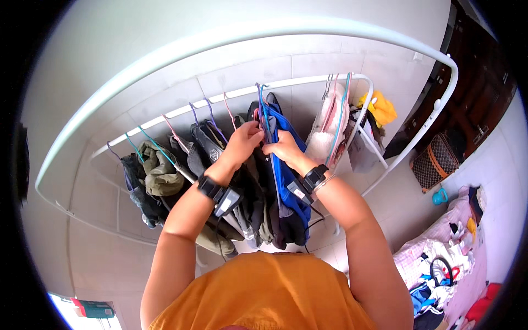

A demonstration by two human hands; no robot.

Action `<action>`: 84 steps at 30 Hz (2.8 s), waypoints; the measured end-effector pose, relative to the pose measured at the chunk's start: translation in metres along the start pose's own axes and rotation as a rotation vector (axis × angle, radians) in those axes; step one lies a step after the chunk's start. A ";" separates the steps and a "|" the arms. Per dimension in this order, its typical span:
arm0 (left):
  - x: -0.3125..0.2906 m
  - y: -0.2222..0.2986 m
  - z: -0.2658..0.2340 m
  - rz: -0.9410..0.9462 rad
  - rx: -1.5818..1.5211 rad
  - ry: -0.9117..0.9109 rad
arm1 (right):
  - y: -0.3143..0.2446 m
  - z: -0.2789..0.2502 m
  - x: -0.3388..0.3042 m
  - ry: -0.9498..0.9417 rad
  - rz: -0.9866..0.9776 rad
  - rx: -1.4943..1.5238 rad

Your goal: Hang various pieces of clothing onto a clothing rack using hangers.

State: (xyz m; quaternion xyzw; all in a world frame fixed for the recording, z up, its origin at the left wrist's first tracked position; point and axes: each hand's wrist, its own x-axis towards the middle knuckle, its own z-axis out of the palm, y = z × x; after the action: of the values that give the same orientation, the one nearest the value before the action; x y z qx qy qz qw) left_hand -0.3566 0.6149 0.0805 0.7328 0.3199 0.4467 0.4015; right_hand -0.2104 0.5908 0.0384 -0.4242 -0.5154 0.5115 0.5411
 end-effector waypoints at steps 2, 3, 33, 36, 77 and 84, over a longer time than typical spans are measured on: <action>0.021 -0.019 0.009 -0.354 -0.166 -0.122 | 0.001 -0.006 0.001 -0.064 0.003 0.027; 0.024 -0.029 0.010 -0.348 -0.165 -0.114 | -0.001 -0.007 0.000 -0.072 -0.003 0.023; 0.023 -0.037 0.037 0.246 0.408 0.419 | 0.007 -0.023 0.001 -0.044 0.047 0.044; 0.032 -0.050 0.030 0.424 0.695 0.446 | 0.001 -0.032 -0.004 0.007 0.052 0.005; 0.020 -0.066 0.050 -0.012 0.306 0.528 | -0.050 -0.029 -0.009 0.263 -0.357 -1.281; 0.038 -0.100 0.052 -0.059 0.043 0.353 | -0.013 -0.016 -0.017 0.171 -0.315 -1.219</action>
State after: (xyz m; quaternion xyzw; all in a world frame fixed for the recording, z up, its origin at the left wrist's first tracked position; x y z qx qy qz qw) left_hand -0.3054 0.6777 -0.0066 0.6416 0.4163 0.5494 0.3365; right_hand -0.1921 0.5733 0.0469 -0.6145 -0.7252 0.0051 0.3104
